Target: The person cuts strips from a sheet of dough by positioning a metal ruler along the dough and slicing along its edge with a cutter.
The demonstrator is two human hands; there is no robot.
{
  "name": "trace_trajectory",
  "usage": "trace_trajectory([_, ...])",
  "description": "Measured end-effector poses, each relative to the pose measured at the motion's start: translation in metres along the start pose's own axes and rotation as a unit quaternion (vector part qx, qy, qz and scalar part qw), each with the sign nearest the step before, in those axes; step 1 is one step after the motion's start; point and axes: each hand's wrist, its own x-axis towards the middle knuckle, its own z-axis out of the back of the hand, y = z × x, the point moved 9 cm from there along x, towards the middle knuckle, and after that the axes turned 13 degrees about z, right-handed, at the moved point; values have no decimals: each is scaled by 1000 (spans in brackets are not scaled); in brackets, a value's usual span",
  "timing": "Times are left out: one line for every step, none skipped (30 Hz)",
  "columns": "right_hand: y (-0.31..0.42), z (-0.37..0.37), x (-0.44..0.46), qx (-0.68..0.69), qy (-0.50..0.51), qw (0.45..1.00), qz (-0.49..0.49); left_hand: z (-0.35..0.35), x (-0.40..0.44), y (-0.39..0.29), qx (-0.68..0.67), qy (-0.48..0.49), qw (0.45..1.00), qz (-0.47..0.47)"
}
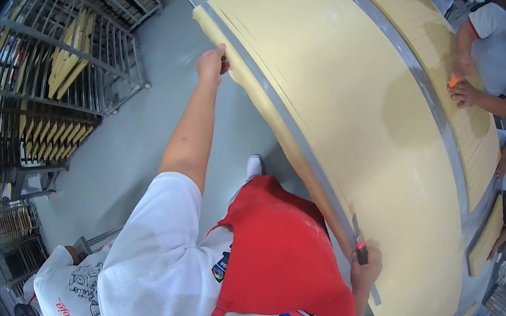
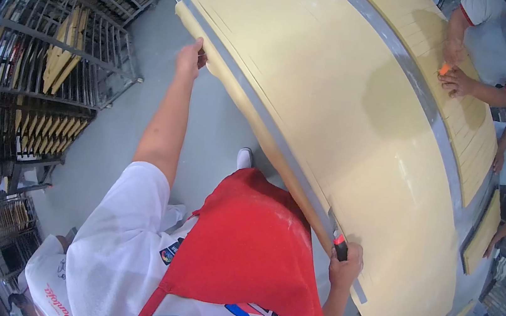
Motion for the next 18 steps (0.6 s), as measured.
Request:
trace_trajectory([0,0,0,-5,0,1000,1,1,6,0,-15,-1,1000,-3])
trace_trajectory([1,0,0,-6,2,1000,0,0,11,3,-14,0,1000,0])
trace_trajectory([1,1,1,-11,3,1000,-7,0,-1,-7,-1,-24,999,-22])
trace_trajectory([1,1,1,-15,4,1000,-13,0,-10,-16,11,-48,998,-44])
trace_trajectory([1,2,1,-17,5,1000,-12,0,-16,-20,10,-49,998,-43])
trace_trajectory([1,2,2,-13,11,1000,-9,-1,-18,-22,17,-46,998,-48])
trace_trajectory([0,1,2,-10,16,1000,-5,-3,-20,-25,24,-42,997,-54])
trace_trajectory([0,1,2,-11,17,1000,-4,-4,-22,-26,22,-44,997,-53])
trace_trajectory([0,1,2,-1,13,1000,0,-4,-24,-28,13,-54,997,-59])
trace_trajectory([1,2,3,10,9,1000,5,-3,-26,-30,3,-65,996,-65])
trace_trajectory([1,2,3,9,10,1000,7,-4,-27,-31,2,-67,996,-64])
trace_trajectory([2,2,4,12,11,1000,6,-4,-29,-34,24,-76,995,-68])
trace_trajectory([2,1,4,16,11,1000,5,-4,-32,-37,46,-84,993,-73])
trace_trajectory([2,1,4,15,12,1000,7,-4,-34,-39,44,-85,993,-73])
trace_trajectory([1,0,4,12,15,1000,3,-5,-33,-40,65,-87,991,-73])
trace_trajectory([-1,0,3,8,18,1000,-3,-7,-33,-41,86,-88,990,-73])
trace_trajectory([-1,0,3,7,17,1000,-2,-7,-32,-41,85,-87,990,-72])
trace_trajectory([0,0,3,16,14,1000,-1,-8,-33,-47,133,-94,981,-108])
